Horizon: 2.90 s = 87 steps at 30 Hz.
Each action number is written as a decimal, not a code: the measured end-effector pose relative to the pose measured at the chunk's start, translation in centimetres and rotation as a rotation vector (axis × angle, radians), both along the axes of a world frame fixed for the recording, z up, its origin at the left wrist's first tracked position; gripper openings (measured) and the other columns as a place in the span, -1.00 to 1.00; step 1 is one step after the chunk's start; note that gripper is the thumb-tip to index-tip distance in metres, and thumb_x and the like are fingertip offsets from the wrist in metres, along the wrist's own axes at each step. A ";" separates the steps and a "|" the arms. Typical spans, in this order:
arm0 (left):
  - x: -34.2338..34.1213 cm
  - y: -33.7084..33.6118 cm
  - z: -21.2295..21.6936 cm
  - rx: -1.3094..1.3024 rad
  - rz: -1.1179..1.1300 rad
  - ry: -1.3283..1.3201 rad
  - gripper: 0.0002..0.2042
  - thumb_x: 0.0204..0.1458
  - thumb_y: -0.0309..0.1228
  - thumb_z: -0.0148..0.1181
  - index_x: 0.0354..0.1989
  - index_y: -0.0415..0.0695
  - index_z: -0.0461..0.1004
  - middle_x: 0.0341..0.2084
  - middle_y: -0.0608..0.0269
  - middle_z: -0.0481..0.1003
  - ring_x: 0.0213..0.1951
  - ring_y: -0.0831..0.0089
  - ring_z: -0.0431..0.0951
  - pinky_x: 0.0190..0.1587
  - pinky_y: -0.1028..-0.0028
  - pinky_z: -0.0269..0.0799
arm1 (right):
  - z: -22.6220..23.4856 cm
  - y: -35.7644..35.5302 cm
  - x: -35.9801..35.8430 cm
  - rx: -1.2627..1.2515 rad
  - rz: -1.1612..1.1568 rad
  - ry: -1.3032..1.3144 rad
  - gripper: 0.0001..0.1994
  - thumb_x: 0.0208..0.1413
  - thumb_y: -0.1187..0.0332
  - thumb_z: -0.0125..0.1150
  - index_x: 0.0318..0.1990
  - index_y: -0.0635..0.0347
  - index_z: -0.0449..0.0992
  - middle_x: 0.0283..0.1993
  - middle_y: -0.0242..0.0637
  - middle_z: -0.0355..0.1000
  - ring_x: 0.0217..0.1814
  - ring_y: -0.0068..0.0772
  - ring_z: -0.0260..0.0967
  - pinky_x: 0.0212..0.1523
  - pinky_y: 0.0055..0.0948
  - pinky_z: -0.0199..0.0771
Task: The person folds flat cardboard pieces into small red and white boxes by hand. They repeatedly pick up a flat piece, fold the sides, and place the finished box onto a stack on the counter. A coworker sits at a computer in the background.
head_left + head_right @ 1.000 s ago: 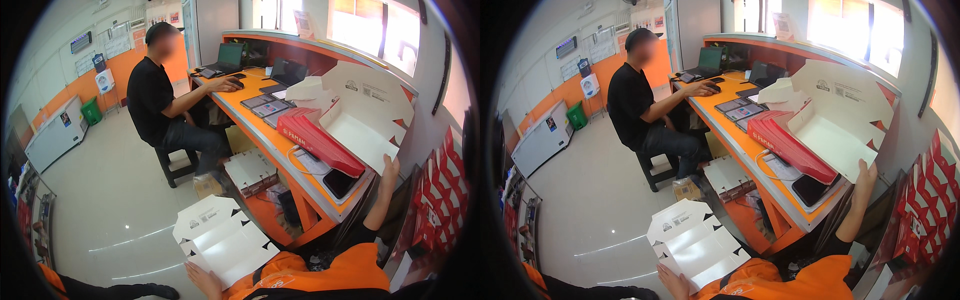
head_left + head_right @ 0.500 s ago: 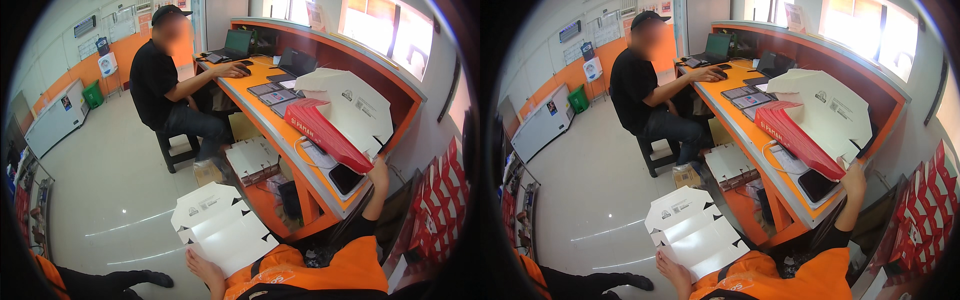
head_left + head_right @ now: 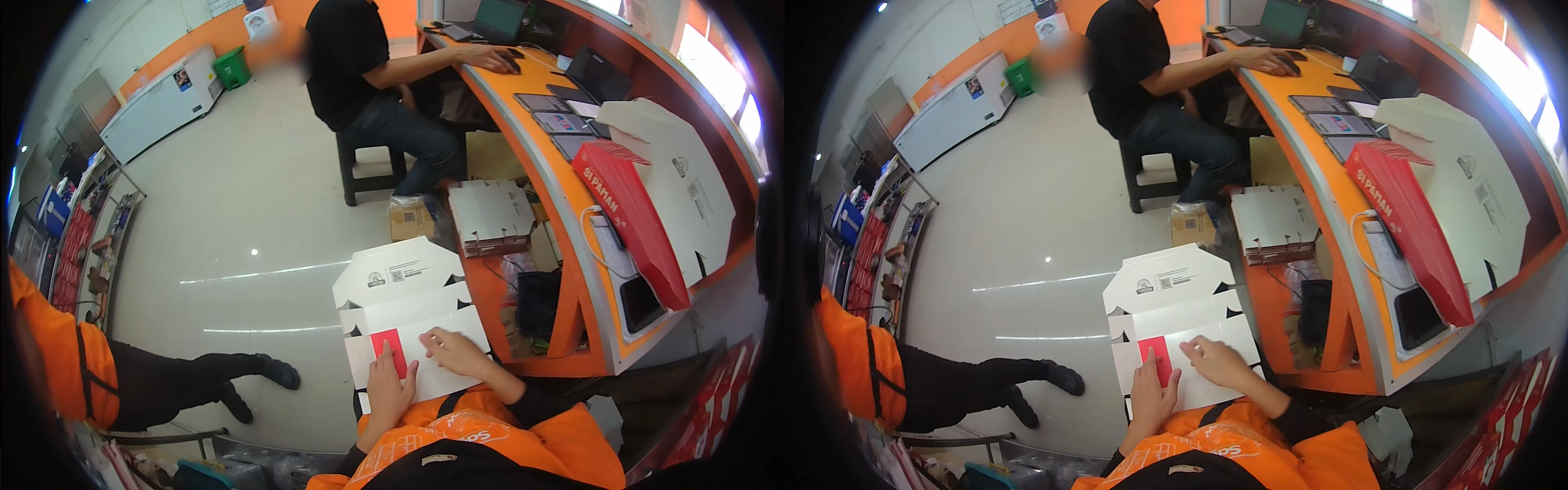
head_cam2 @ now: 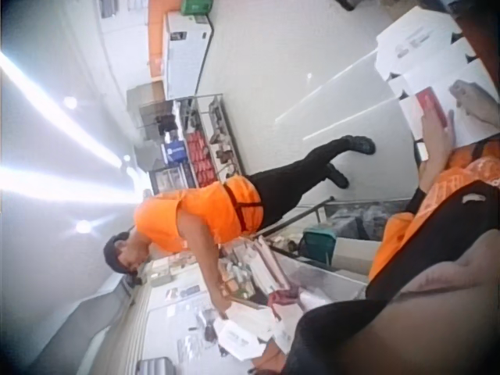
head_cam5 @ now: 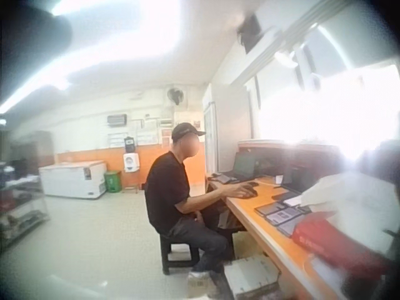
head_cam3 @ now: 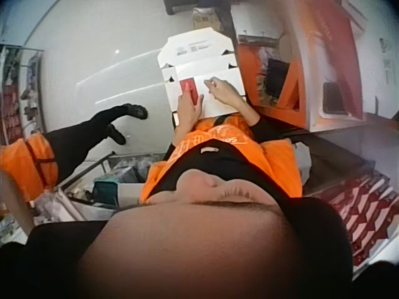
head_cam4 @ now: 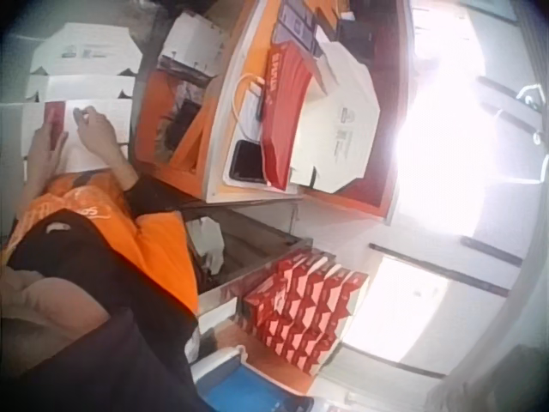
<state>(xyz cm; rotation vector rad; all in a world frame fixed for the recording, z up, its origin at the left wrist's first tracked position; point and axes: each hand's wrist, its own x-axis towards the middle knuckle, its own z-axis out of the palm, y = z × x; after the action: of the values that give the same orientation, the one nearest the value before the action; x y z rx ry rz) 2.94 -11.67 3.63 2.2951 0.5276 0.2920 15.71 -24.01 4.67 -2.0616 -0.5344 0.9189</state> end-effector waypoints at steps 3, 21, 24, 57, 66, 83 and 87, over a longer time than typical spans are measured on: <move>-0.2 1.0 0.0 -0.261 0.082 0.038 -0.43 0.17 -0.21 -0.10 0.24 -0.36 0.02 -0.07 -0.13 0.39 -0.07 0.08 0.40 -0.02 0.30 0.30 | -1.3 3.7 -1.4 -0.129 0.048 -0.155 -0.43 0.17 -0.12 -0.17 -0.13 0.34 0.36 -0.38 -0.02 0.50 -0.31 -0.03 0.48 -0.25 -0.23 0.44; -3.1 2.0 6.8 -0.708 -0.324 -0.279 -0.29 0.17 -0.36 -0.10 0.35 -0.13 -0.42 0.35 -0.04 -0.31 0.37 0.18 -0.23 0.32 0.26 -0.20 | 2.8 4.9 0.2 0.933 -0.422 0.379 -0.75 0.19 0.41 0.04 -0.02 0.29 0.33 -0.15 -0.35 0.40 -0.14 -0.64 0.35 -0.07 -0.60 0.36; -0.8 1.0 7.1 -0.249 -0.274 -0.320 -0.52 0.18 -0.37 -0.13 0.28 -0.17 0.03 0.29 -0.11 -0.05 0.28 0.02 0.07 0.24 0.25 0.05 | 5.0 4.5 0.2 0.952 -0.469 0.376 -0.76 0.18 0.41 0.04 -0.02 0.27 0.33 -0.15 -0.34 0.40 -0.16 -0.65 0.34 -0.13 -0.61 0.38; 0.9 3.4 11.8 0.195 -0.048 -0.537 -0.32 -0.42 -0.56 0.46 0.04 -0.19 0.34 -0.06 0.08 0.38 -0.03 0.20 0.43 -0.04 0.38 0.40 | 11.1 -1.7 0.1 0.909 -0.165 0.219 -0.51 0.11 0.43 0.01 0.20 0.34 0.09 0.14 -0.19 0.21 0.11 -0.42 0.24 0.10 -0.42 0.26; 0.7 2.9 11.8 0.307 0.062 -0.628 -0.31 -0.40 -0.55 0.47 0.05 -0.17 0.34 -0.07 0.11 0.37 -0.03 0.26 0.42 -0.12 0.43 0.45 | 8.8 1.8 -2.3 0.901 -0.213 0.074 -0.56 0.06 0.47 0.21 0.09 0.24 0.23 -0.02 -0.22 0.35 -0.01 -0.44 0.35 0.03 -0.48 0.38; 2.6 3.6 10.5 -1.149 0.068 -0.568 -0.44 0.12 -0.18 0.05 0.20 -0.19 0.02 0.10 0.07 0.20 0.07 0.27 0.36 -0.06 0.33 0.47 | 11.8 0.1 1.2 0.277 0.200 -1.257 -0.52 -0.22 0.56 0.16 -0.02 0.04 0.48 0.02 -0.39 0.42 0.06 -0.27 0.34 0.02 -0.33 0.34; 1.1 4.6 7.8 -0.951 -0.288 -0.523 -0.33 0.05 -0.01 0.09 0.20 -0.22 0.09 0.08 -0.08 0.21 0.01 0.06 0.41 0.05 0.19 0.36 | 18.7 -3.9 2.2 0.246 -0.007 -1.481 -0.56 -0.17 0.56 0.12 -0.03 0.06 0.49 -0.03 -0.38 0.45 -0.02 -0.31 0.39 -0.04 -0.39 0.37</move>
<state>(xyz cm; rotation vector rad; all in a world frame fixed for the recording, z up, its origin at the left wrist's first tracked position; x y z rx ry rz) 4.06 -7.05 11.46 1.2701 0.0224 0.3767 17.86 -27.96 23.33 -2.1760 -1.2610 -0.8414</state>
